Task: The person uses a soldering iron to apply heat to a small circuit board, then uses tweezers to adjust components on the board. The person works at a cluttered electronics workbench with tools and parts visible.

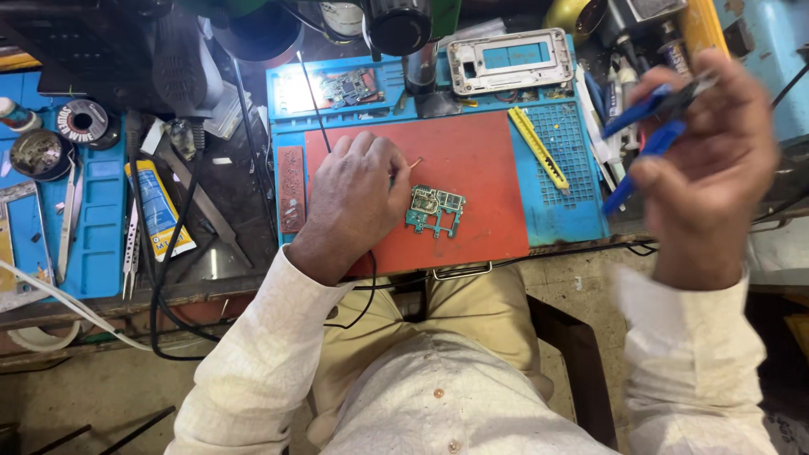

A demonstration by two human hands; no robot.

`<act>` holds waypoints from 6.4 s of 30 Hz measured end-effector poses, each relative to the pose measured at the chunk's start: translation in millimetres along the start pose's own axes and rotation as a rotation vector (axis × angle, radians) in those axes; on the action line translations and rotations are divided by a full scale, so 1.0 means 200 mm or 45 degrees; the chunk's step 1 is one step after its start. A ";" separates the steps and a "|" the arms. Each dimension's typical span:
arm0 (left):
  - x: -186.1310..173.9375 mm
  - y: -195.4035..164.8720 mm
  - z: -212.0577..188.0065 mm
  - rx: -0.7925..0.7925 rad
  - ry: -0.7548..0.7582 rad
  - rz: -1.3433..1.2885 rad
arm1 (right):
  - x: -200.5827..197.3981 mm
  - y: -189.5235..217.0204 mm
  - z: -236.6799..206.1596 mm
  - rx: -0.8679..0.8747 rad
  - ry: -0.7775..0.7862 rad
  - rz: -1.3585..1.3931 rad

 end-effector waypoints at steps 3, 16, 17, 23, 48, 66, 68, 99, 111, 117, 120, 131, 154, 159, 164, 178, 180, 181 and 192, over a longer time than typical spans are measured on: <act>-0.04 0.02 0.00 0.034 -0.045 -0.190 | 0.22 -0.05 -0.05 0.086 0.121 0.235; -0.05 0.08 0.17 -0.028 0.180 -0.293 | 0.45 -0.30 -0.04 0.269 0.322 -0.259; -0.04 0.07 0.17 0.032 0.112 -0.271 | 0.45 -0.31 -0.05 0.238 0.307 -0.308; -0.05 0.14 0.12 -0.318 0.073 -1.132 | 0.45 -0.26 -0.09 0.311 0.047 -0.262; 0.08 0.13 -0.02 -0.093 -0.121 -1.500 | 0.73 -0.19 0.15 -0.161 0.473 -1.267; 0.01 0.11 -0.02 -0.108 -0.212 -1.215 | 0.74 -0.23 0.17 -0.080 0.431 -1.228; 0.00 0.11 -0.03 -0.077 -0.192 -1.200 | 0.73 -0.23 0.17 -0.117 0.412 -1.168; -0.46 0.58 -0.36 -0.309 -0.428 0.097 | -0.21 -0.34 0.38 -0.459 0.000 -2.013; -0.29 0.63 -0.32 -0.203 -0.387 0.215 | 0.58 -0.10 -0.06 -0.001 0.567 -1.118; -0.24 0.60 -0.36 -0.148 -0.439 0.158 | 0.87 -0.18 -0.03 -0.110 0.617 -1.033; -0.26 0.58 -0.38 -0.136 -0.423 0.101 | 0.87 -0.22 -0.01 -0.131 0.663 -0.946; -0.17 0.12 -0.52 -0.145 -0.317 -0.225 | 0.07 -0.12 -0.10 0.132 -0.387 -1.238; -0.11 0.13 -0.20 0.066 -0.044 -0.319 | 0.10 0.05 -0.17 -0.179 -0.246 -1.322; -0.11 0.17 -0.21 0.058 -0.044 -0.336 | 0.39 0.02 -0.17 -0.133 -0.301 -0.643; -0.13 0.21 -0.23 0.145 -0.107 -0.306 | 0.71 -0.14 -0.01 -0.057 0.314 -1.062; -0.13 0.32 -0.23 0.012 -0.091 -0.404 | 1.03 -0.36 0.00 0.250 0.246 -0.597; -0.13 0.33 -0.23 -0.002 -0.094 -0.425 | 1.06 -0.37 0.01 0.180 0.294 -0.713; -0.13 0.34 -0.24 -0.008 -0.091 -0.435 | 1.06 -0.38 0.01 0.148 0.326 -0.768; -0.12 0.34 -0.21 -0.012 -0.087 -0.426 | 1.05 -0.41 0.03 0.235 0.293 -0.672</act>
Point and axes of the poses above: each hand's wrist, its own z-axis towards the middle knuckle, its own x-axis out of the palm, y = z × x, the point moved 1 cm from there along z, towards the middle knuckle, and after that the axes turned 4 degrees about z, right-handed, at the moved point
